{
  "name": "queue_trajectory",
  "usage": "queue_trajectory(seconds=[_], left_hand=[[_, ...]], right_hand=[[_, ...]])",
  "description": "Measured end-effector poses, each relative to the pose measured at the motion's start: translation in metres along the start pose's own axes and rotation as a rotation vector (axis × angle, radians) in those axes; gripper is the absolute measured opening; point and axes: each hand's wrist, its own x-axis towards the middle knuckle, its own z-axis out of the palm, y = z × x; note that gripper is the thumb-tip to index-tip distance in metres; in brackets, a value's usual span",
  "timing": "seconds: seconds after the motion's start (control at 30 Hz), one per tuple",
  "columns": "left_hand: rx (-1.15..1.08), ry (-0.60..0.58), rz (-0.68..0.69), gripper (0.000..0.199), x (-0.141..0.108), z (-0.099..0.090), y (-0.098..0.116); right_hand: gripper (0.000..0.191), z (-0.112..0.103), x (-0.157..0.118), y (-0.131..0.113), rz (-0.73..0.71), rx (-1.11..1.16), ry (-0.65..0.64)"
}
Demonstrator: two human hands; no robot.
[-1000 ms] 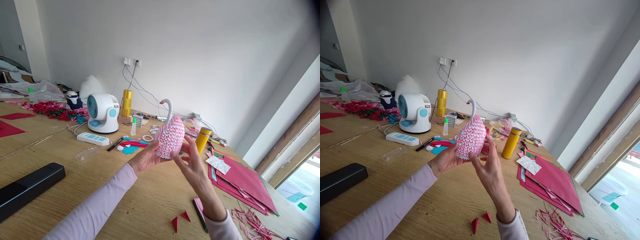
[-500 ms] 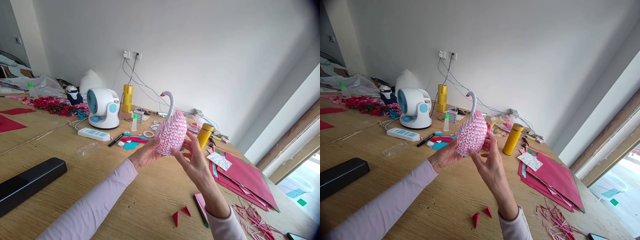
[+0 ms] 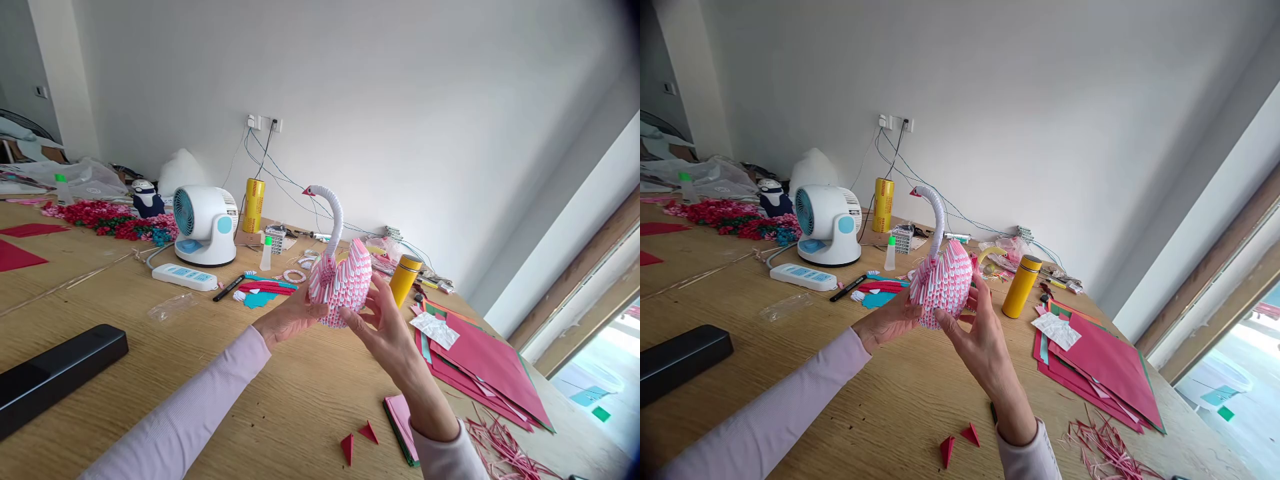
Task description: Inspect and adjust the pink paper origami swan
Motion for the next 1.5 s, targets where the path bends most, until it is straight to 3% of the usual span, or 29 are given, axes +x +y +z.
queue_trajectory(seconds=[0.4, 0.63, 1.23, 1.5], left_hand=[[-0.055, -0.014, -0.091, 0.050, -0.016, -0.039, -0.015], [-0.088, -0.045, -0.093, 0.049, -0.021, -0.053, -0.027], [-0.105, -0.016, -0.115, 0.048, -0.027, -0.063, -0.038], [-0.198, -0.084, -0.111, 0.039, -0.026, -0.060, -0.038]], right_hand=[[0.082, -0.009, -0.008, -0.011, -0.035, -0.207, -0.038], [0.077, -0.011, -0.014, -0.015, -0.085, -0.320, -0.100], [0.076, -0.021, -0.017, -0.014, -0.109, -0.419, -0.244], [0.075, -0.021, -0.019, -0.013, -0.190, -0.499, -0.267]])
